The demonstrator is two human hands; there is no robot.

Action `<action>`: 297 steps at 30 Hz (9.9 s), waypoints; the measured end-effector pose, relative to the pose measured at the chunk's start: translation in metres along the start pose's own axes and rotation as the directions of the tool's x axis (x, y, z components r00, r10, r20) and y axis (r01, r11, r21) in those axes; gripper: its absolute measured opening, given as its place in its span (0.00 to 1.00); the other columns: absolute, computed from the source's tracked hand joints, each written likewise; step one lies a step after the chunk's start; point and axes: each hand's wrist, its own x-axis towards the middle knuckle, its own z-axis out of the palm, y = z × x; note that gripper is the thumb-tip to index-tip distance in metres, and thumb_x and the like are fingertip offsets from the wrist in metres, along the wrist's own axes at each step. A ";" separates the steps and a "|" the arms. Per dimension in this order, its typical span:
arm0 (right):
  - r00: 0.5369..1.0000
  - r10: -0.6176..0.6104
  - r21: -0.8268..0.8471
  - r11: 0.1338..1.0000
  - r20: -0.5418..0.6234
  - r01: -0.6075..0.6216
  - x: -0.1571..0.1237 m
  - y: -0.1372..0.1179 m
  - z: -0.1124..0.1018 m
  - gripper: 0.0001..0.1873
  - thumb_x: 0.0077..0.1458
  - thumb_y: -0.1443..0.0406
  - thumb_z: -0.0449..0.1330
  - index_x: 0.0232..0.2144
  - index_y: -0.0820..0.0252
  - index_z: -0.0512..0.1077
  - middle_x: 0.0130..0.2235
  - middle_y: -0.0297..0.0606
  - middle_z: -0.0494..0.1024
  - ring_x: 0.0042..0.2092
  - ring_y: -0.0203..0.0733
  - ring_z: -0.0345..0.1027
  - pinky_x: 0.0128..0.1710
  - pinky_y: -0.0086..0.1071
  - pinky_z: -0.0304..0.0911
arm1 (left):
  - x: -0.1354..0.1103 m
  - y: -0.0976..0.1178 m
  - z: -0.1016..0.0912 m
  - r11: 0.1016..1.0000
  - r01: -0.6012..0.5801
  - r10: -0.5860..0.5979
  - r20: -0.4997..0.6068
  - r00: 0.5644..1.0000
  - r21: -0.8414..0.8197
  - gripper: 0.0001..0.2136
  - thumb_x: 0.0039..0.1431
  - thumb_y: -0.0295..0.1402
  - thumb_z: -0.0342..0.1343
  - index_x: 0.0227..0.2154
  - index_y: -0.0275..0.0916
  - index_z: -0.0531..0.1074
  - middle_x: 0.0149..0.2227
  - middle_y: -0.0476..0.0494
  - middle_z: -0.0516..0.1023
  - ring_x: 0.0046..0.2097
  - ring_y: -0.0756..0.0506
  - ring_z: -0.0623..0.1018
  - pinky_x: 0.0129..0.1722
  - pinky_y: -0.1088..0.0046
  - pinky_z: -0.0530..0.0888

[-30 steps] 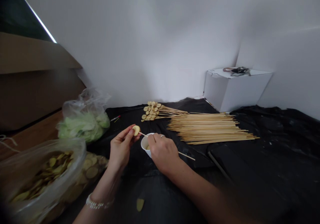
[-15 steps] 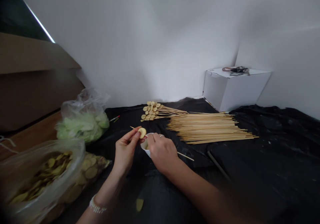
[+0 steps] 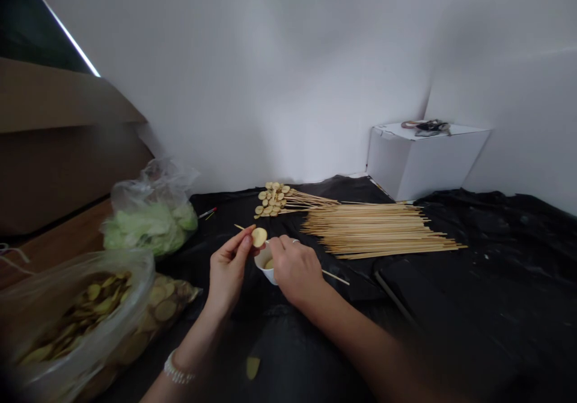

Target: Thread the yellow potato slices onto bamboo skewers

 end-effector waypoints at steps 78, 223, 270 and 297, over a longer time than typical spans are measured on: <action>0.992 0.127 0.513 0.852 -0.010 -0.104 0.008 0.008 -0.005 0.10 0.57 0.60 0.54 0.36 0.57 0.73 0.26 0.32 0.76 0.26 0.34 0.66 0.27 0.26 0.53 | 0.005 0.000 -0.007 0.937 0.212 -0.140 0.260 0.956 -0.278 0.09 0.40 0.27 0.68 0.27 0.35 0.76 0.32 0.47 0.79 0.33 0.51 0.76 0.39 0.75 0.72; 0.940 -0.235 -0.109 0.971 -0.249 0.214 -0.004 0.006 0.007 0.11 0.60 0.71 0.48 0.29 0.59 0.68 0.26 0.35 0.70 0.28 0.38 0.58 0.28 0.32 0.45 | 0.027 -0.003 -0.027 0.784 0.311 -0.384 -0.025 0.923 -0.537 0.03 0.49 0.23 0.62 0.28 0.29 0.78 0.27 0.44 0.77 0.25 0.55 0.73 0.26 0.83 0.72; 0.948 -0.213 -0.090 0.976 -0.239 0.196 -0.001 0.006 0.004 0.10 0.60 0.69 0.49 0.30 0.59 0.68 0.27 0.35 0.71 0.29 0.37 0.62 0.29 0.30 0.47 | 0.023 -0.003 -0.021 0.814 0.269 -0.358 -0.080 0.930 -0.515 0.08 0.42 0.29 0.68 0.27 0.32 0.78 0.27 0.45 0.78 0.25 0.56 0.73 0.26 0.83 0.71; 0.941 -0.226 -0.167 0.968 -0.251 0.188 -0.004 0.004 0.006 0.09 0.57 0.73 0.50 0.29 0.59 0.66 0.26 0.35 0.69 0.29 0.39 0.59 0.29 0.32 0.46 | 0.020 -0.006 -0.018 0.878 0.235 -0.284 -0.059 0.957 -0.416 0.14 0.35 0.36 0.70 0.25 0.32 0.79 0.22 0.47 0.75 0.23 0.56 0.70 0.25 0.82 0.69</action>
